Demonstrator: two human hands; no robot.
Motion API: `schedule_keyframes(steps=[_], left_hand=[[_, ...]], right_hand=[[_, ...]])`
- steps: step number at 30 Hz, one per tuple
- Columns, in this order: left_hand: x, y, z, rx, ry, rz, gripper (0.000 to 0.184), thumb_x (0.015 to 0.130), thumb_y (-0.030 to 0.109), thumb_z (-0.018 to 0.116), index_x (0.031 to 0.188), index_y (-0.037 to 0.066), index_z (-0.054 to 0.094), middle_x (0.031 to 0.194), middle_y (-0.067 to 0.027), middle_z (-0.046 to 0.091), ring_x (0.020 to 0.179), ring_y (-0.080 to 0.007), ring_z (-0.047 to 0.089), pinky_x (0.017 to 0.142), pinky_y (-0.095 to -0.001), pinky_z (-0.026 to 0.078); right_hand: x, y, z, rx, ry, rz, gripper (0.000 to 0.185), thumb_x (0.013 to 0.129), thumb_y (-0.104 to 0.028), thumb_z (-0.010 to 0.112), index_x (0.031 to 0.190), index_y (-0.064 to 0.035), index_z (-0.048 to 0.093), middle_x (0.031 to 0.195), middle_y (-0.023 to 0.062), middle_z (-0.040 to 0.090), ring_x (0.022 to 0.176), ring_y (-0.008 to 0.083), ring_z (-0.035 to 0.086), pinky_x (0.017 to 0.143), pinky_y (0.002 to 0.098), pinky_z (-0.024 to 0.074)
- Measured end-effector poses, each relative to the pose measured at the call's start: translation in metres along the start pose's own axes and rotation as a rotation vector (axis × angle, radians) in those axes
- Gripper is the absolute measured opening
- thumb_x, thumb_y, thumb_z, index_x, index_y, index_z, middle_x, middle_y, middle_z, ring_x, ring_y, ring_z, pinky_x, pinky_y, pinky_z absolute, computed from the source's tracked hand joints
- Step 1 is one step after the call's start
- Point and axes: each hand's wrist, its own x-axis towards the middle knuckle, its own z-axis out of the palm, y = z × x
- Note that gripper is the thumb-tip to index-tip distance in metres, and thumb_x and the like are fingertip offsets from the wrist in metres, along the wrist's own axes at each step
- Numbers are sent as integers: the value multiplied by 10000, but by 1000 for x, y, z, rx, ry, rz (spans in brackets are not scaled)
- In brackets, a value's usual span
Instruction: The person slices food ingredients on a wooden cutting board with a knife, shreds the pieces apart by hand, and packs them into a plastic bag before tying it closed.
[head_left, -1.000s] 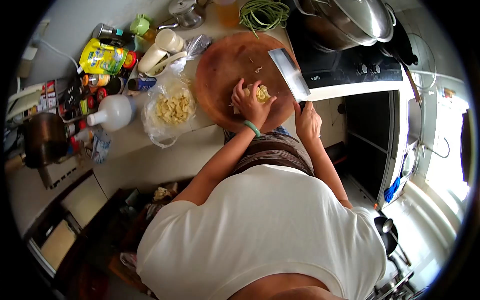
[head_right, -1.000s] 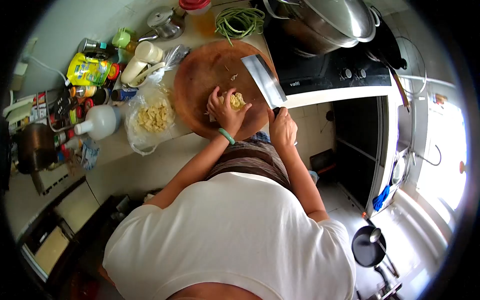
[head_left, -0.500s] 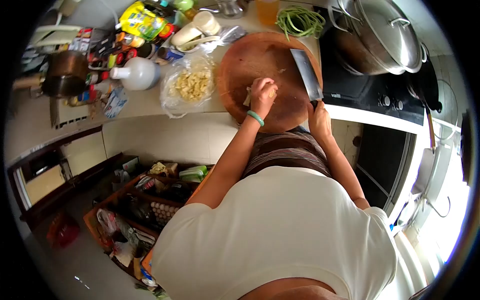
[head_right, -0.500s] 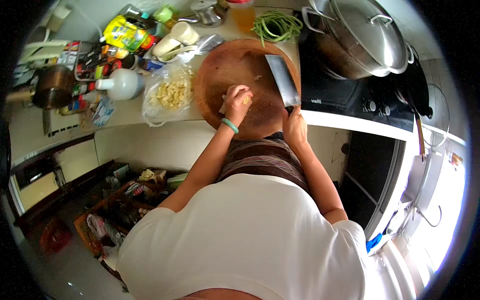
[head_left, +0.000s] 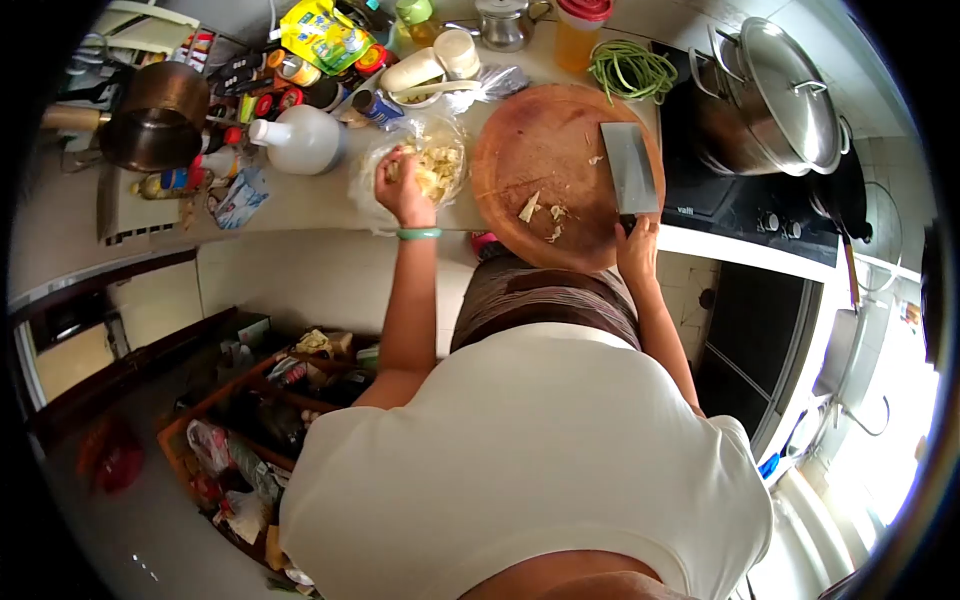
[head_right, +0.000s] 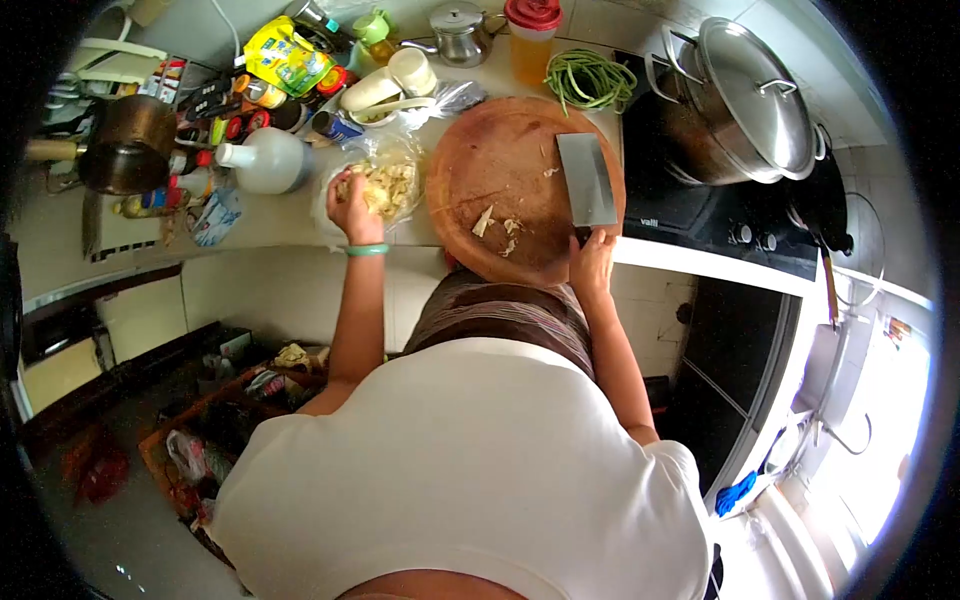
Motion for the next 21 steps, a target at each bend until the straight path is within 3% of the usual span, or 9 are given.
schedule_keyframes(steps=[1,3,4,6,7,11,16,18,21], left_hand=[[13,-7,-9,-8,-5,-18,158,725,-55,700,828,38,623,1010,-85,659,896,-179,617,776,-318,522],[34,-27,-31,475,-190,6,167,698,13,749,814,41,633,991,-73,653,933,-205,591,838,-342,475],[42,-42,-42,469,-197,-8,167,698,13,749,814,41,633,991,-73,653,933,-205,591,838,-342,475],[50,-57,-46,920,-412,213,188,669,74,782,801,64,648,963,-78,637,930,-242,576,847,-358,453],[47,-55,-44,988,-500,233,227,674,126,786,850,89,648,942,-89,620,942,-286,565,873,-382,433],[35,-34,-30,1100,-568,287,268,688,136,770,912,93,628,996,-83,617,984,-285,553,884,-390,424],[26,7,-29,1268,-677,621,261,707,115,730,921,85,583,1036,-125,572,1043,-314,510,883,-432,411],[4,38,-10,1370,-656,557,155,763,74,684,866,83,569,917,-128,603,920,-292,551,816,-415,441],[-22,26,7,1145,-898,308,177,792,105,701,925,64,591,870,-121,597,816,-257,590,748,-360,488]], right_hand=[[0,-4,1,-2,27,24,420,832,-180,669,1080,110,492,1034,369,497,933,505,540,809,508,468],[1,-6,5,-15,59,57,417,837,-186,666,1084,110,508,1011,372,517,936,509,541,815,508,464],[2,-5,10,-65,80,86,418,834,-200,670,1087,96,519,1009,354,526,930,489,554,809,496,470],[3,-9,11,-124,111,120,419,832,-214,674,1090,83,531,1007,337,535,925,469,566,803,484,477],[4,-13,9,-155,95,146,421,826,-228,679,1092,69,542,1005,319,547,925,450,576,801,474,481],[6,-24,2,-241,108,124,395,798,-265,705,1040,22,582,1003,264,585,926,408,601,799,454,491],[8,-46,-4,-244,200,135,446,747,-237,759,1071,-11,552,1055,189,572,995,382,562,855,445,467],[15,-44,-8,-123,262,-180,394,759,-122,711,1101,-20,544,1061,178,554,1041,377,525,897,438,438],[42,-51,0,-14,105,-431,355,781,-35,621,1127,-70,550,1106,153,534,1068,357,510,911,422,439]])
